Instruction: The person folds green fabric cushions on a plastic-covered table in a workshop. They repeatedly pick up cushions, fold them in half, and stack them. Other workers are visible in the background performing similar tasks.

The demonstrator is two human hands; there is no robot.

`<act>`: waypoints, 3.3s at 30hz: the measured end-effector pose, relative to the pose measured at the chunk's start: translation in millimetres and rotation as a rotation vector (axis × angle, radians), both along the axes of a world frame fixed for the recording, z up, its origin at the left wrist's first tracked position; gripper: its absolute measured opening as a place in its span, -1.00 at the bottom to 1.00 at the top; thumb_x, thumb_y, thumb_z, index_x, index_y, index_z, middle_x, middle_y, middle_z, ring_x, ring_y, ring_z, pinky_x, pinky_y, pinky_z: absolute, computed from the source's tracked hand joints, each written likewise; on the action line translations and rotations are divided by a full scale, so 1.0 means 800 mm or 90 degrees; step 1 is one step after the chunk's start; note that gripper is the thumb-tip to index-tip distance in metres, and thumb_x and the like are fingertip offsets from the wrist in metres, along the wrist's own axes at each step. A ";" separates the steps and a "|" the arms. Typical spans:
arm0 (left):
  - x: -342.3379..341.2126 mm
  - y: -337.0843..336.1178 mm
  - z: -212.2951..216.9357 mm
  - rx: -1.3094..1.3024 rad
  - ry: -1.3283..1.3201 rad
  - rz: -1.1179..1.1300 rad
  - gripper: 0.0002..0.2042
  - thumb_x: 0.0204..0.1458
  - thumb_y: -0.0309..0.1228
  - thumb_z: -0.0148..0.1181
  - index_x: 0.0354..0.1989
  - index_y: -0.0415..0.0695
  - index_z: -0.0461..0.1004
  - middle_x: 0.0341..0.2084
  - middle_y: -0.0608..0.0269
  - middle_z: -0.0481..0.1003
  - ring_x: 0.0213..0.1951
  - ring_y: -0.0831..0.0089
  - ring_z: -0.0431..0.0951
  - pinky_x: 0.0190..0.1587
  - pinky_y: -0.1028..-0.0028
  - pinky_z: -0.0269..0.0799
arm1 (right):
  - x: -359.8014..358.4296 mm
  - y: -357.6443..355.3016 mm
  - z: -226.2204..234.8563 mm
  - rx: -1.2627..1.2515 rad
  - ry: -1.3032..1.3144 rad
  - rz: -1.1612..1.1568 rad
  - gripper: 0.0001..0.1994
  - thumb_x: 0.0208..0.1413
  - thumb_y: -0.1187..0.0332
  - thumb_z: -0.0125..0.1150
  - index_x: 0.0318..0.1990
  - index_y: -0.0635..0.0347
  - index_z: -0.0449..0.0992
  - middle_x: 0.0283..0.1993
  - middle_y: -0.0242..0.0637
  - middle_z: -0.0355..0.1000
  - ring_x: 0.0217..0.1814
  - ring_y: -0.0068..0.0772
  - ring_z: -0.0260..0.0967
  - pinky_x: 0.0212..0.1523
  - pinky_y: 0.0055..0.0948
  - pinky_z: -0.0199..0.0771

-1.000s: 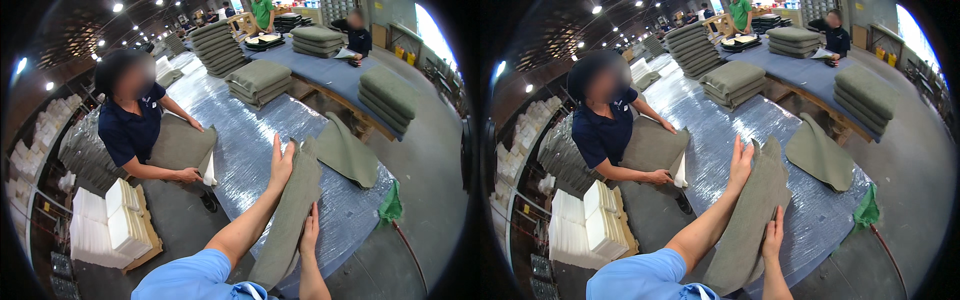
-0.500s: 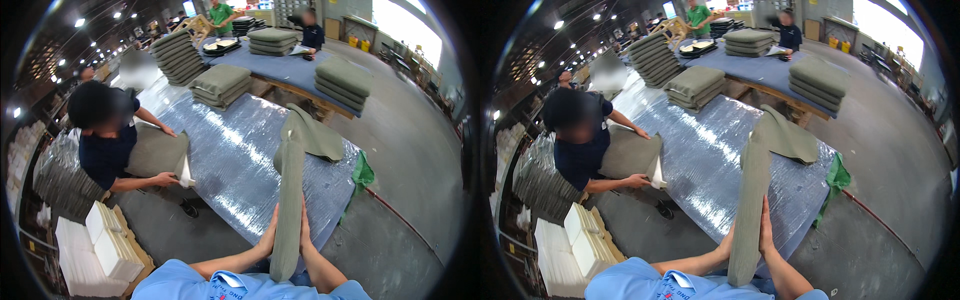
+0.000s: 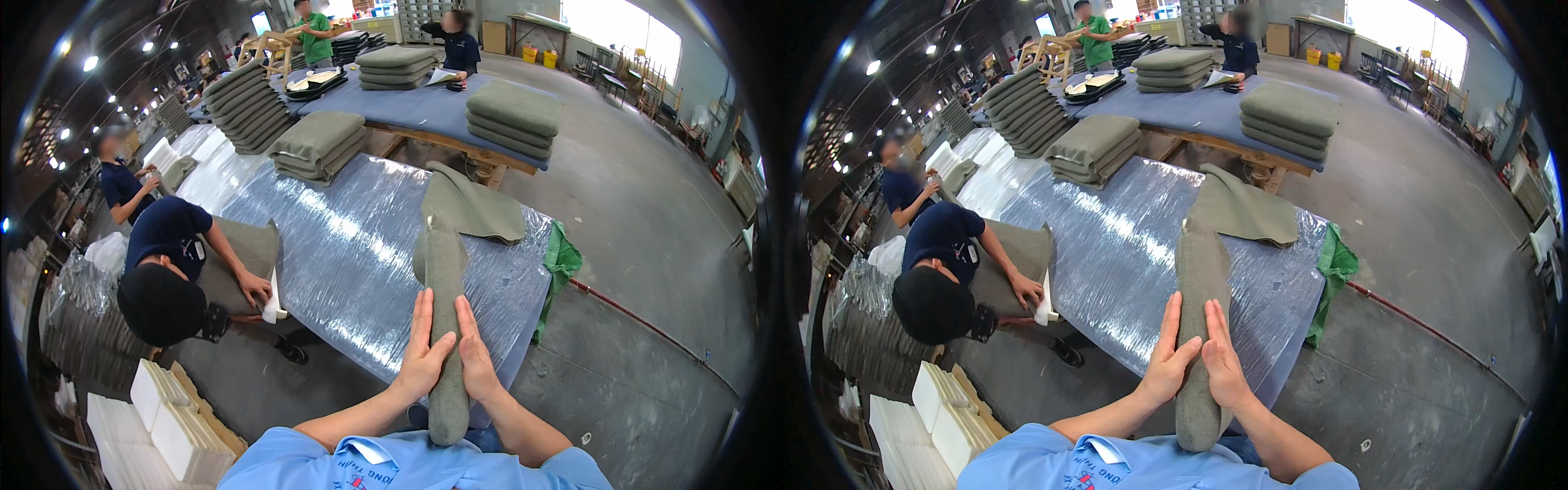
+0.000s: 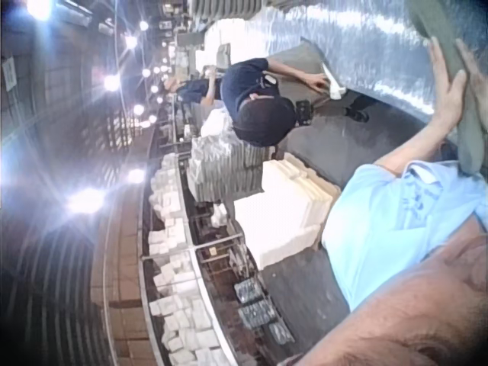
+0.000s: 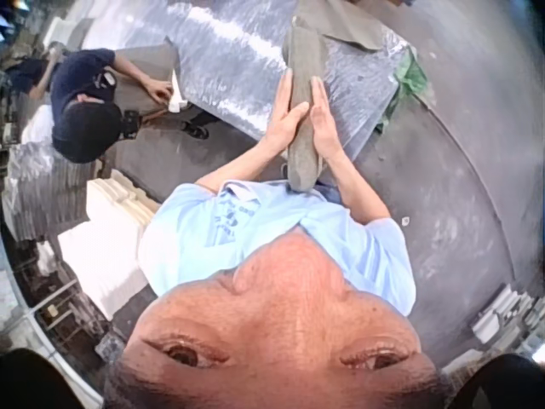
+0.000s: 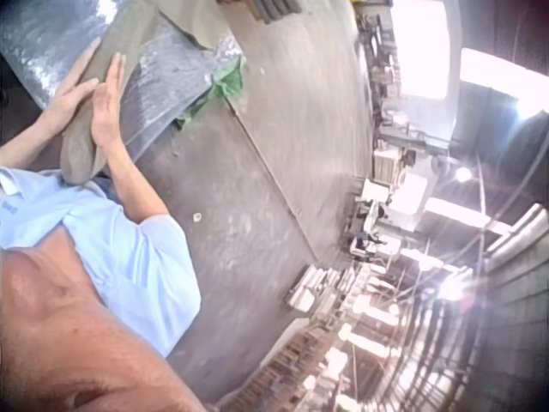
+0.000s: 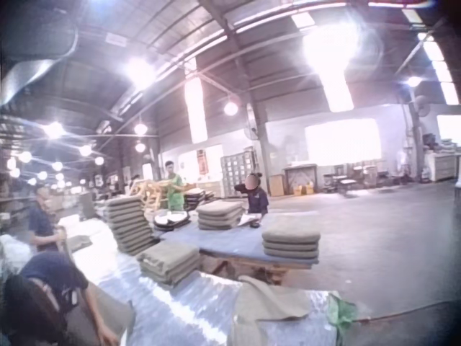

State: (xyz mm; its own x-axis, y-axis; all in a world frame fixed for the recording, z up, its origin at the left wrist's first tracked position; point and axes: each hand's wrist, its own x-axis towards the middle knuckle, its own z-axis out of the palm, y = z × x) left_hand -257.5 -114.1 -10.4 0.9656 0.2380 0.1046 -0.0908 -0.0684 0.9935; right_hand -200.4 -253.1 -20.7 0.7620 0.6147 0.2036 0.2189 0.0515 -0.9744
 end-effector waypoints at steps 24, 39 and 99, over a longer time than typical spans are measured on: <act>-0.035 0.032 0.008 -0.148 0.088 0.023 -0.14 0.23 -0.49 0.14 0.66 -0.13 -0.20 0.65 -0.01 -0.31 0.65 0.19 -0.35 0.60 0.19 -0.36 | 0.090 0.043 -0.320 -0.118 0.129 -0.094 -0.22 0.52 -0.09 -0.29 0.63 0.33 -0.18 0.74 -0.02 -0.28 0.78 -0.06 -0.39 0.68 -0.26 -0.36; 0.108 0.098 0.015 0.209 0.059 0.024 -0.20 0.12 -0.49 0.18 0.61 -0.09 0.07 0.59 0.08 0.04 0.59 0.25 -0.05 0.57 0.28 -0.13 | 0.069 0.051 -0.067 0.014 0.018 0.003 -0.21 0.51 -0.11 -0.15 0.62 0.30 -0.10 0.72 0.10 -0.26 0.78 0.02 -0.38 0.68 -0.16 -0.33; 0.212 0.153 -0.015 -0.098 0.022 0.027 -0.47 0.26 -0.57 0.08 0.44 -0.16 0.39 0.24 0.31 0.51 0.16 0.56 0.51 0.24 0.53 0.39 | 0.139 0.121 -0.084 0.173 0.072 -0.042 -0.21 0.49 0.02 -0.10 0.64 0.30 -0.22 0.73 0.04 -0.24 0.79 -0.05 -0.43 0.68 -0.17 -0.37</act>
